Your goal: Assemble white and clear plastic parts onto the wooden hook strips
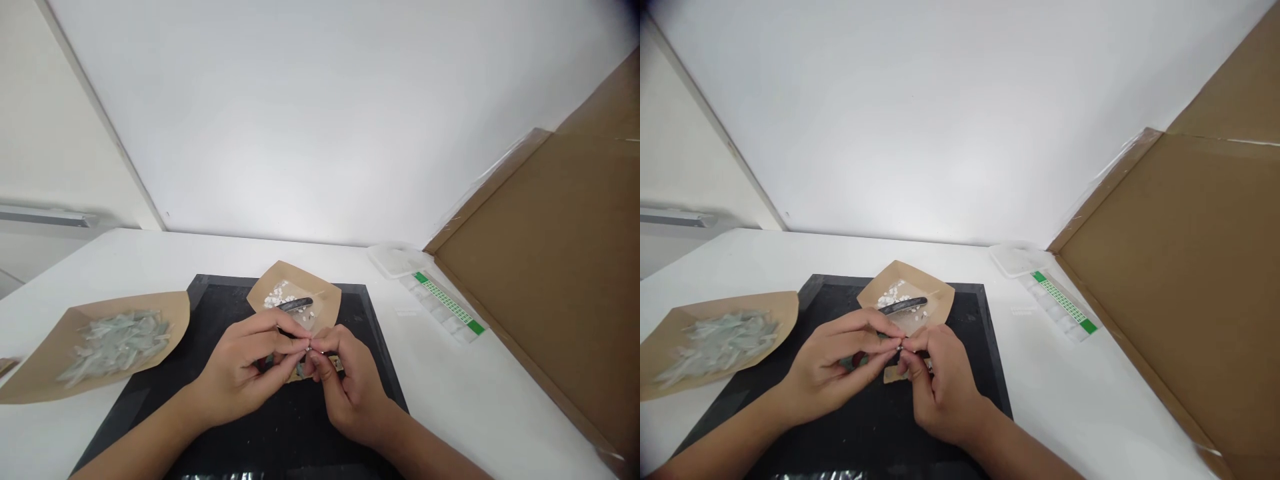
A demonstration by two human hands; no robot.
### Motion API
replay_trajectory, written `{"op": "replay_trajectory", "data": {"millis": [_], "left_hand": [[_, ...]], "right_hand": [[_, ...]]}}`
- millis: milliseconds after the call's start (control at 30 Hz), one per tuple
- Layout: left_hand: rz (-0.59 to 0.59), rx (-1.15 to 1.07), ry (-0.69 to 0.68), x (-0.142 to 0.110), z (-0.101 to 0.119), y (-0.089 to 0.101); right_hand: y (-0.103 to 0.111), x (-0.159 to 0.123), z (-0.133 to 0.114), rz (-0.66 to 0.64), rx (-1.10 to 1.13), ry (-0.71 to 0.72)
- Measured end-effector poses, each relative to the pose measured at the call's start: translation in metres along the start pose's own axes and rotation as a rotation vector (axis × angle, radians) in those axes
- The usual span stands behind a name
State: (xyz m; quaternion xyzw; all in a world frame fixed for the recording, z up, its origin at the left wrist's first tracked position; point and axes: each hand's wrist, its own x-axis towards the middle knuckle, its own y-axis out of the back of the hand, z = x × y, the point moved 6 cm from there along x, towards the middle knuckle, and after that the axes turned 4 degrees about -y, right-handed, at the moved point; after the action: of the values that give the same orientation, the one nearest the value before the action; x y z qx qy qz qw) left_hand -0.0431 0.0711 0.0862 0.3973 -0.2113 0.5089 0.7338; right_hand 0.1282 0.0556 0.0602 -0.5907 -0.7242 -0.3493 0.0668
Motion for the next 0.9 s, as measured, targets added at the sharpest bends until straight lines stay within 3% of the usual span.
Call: {"op": "replay_trajectory", "data": {"millis": [400,667,900], "left_hand": [[0.066,0.017,0.178,0.000,-0.003,-0.003],[0.073,0.078,0.250,0.000,0.001,-0.003],[0.093,0.127,0.347,0.001,0.001,-0.006]], "right_hand": [[-0.012,-0.001,-0.014,-0.022,0.081,-0.193],[-0.016,-0.005,-0.009,-0.033,0.075,-0.288],[-0.017,-0.005,-0.010,-0.025,0.020,-0.287]]}}
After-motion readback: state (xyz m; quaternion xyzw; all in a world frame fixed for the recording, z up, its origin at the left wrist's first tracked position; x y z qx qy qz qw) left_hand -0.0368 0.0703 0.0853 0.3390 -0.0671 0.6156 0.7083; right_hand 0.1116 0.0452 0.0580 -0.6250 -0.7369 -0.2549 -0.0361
